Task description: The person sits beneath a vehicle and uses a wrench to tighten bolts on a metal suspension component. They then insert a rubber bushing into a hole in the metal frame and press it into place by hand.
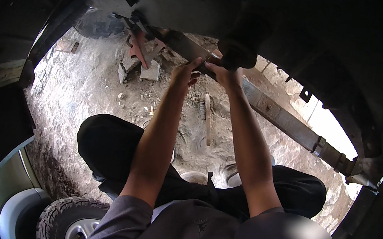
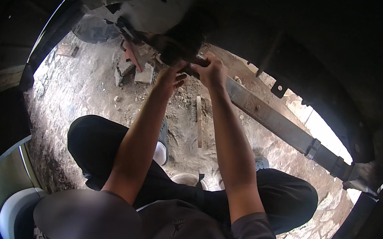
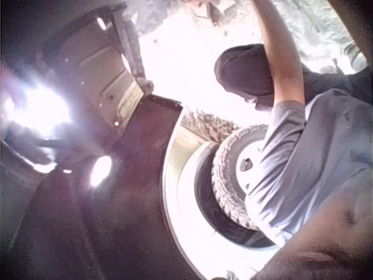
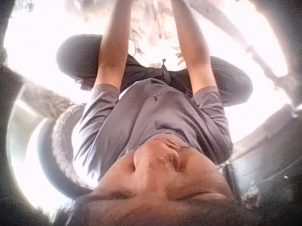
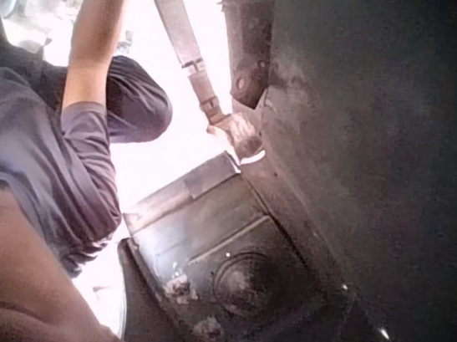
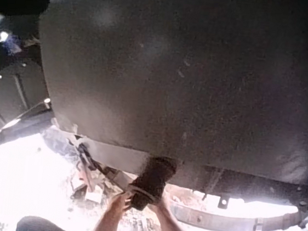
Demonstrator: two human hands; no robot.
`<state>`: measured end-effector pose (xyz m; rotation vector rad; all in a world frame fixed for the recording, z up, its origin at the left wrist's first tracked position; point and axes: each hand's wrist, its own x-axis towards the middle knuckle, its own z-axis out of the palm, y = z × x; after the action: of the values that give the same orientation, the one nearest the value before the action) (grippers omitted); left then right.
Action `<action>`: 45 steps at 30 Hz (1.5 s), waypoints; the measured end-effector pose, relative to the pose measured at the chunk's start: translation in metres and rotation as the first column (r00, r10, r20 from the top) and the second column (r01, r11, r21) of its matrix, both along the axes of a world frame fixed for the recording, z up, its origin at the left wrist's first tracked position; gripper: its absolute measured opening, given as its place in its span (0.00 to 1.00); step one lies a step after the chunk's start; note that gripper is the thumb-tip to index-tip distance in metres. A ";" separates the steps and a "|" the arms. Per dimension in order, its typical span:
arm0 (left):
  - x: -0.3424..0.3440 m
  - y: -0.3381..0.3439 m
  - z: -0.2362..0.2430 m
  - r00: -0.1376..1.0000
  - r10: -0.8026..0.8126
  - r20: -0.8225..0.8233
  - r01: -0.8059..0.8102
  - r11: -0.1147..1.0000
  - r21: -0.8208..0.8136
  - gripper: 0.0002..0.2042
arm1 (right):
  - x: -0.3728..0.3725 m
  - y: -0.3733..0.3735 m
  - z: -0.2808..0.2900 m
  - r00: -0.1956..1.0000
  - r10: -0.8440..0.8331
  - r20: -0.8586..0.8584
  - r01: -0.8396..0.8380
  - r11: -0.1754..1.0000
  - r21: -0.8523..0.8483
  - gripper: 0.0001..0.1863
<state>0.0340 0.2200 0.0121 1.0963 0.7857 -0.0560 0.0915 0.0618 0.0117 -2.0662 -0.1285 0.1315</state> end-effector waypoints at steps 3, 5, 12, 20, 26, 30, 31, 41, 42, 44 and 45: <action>-0.002 -0.004 0.001 1.000 0.006 0.017 -0.007 1.000 0.023 0.15 | 0.002 -0.010 -0.015 0.999 -0.025 0.045 0.022 0.998 0.061 0.22; -0.002 -0.004 -0.001 0.999 0.020 0.032 -0.021 0.999 0.027 0.15 | 0.008 -0.006 -0.022 0.999 0.005 0.044 -0.006 1.000 0.027 0.23; 0.006 -0.001 -0.002 0.999 -0.025 -0.024 0.025 1.000 0.018 0.16 | 0.020 0.012 -0.032 0.999 -0.046 0.027 0.041 0.985 0.167 0.23; 0.001 -0.003 0.001 0.999 -0.035 0.026 0.034 0.999 0.042 0.17 | -0.008 -0.009 0.000 0.994 -0.105 0.009 0.105 0.992 0.067 0.21; 0.003 0.002 -0.005 0.995 -0.082 -0.051 0.084 0.996 0.033 0.18 | -0.010 0.005 0.018 0.981 -0.188 -0.037 0.188 0.982 -0.006 0.19; 0.003 0.011 -0.009 0.992 -0.107 -0.072 0.112 0.992 0.058 0.19 | -0.020 0.003 0.025 0.963 -0.221 -0.155 0.247 0.953 0.174 0.16; 0.005 0.007 -0.007 0.992 -0.108 -0.062 0.111 0.992 0.058 0.19 | -0.019 -0.006 0.015 0.960 -0.215 -0.178 0.260 0.923 0.285 0.16; 0.004 0.003 0.000 0.999 -0.050 -0.021 0.051 0.997 0.049 0.17 | -0.023 -0.005 0.001 0.981 -0.178 0.071 0.152 0.950 0.273 0.17; 0.002 0.004 0.000 0.999 -0.048 -0.019 0.049 0.998 0.049 0.17 | -0.023 -0.003 0.002 0.984 -0.172 0.042 0.156 0.954 0.255 0.17; 0.000 0.004 0.000 1.000 -0.020 -0.011 0.020 0.999 0.046 0.16 | -0.024 0.000 0.005 0.987 -0.160 -0.018 0.160 0.962 0.220 0.17; 0.000 0.003 0.001 1.000 -0.009 -0.006 0.010 0.999 0.045 0.16 | -0.023 0.000 0.002 0.986 -0.165 -0.004 0.162 0.967 0.195 0.17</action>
<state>0.0338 0.2228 0.0127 1.1434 0.7904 -0.0496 0.0680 0.0621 0.0141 -1.8727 0.0220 0.0040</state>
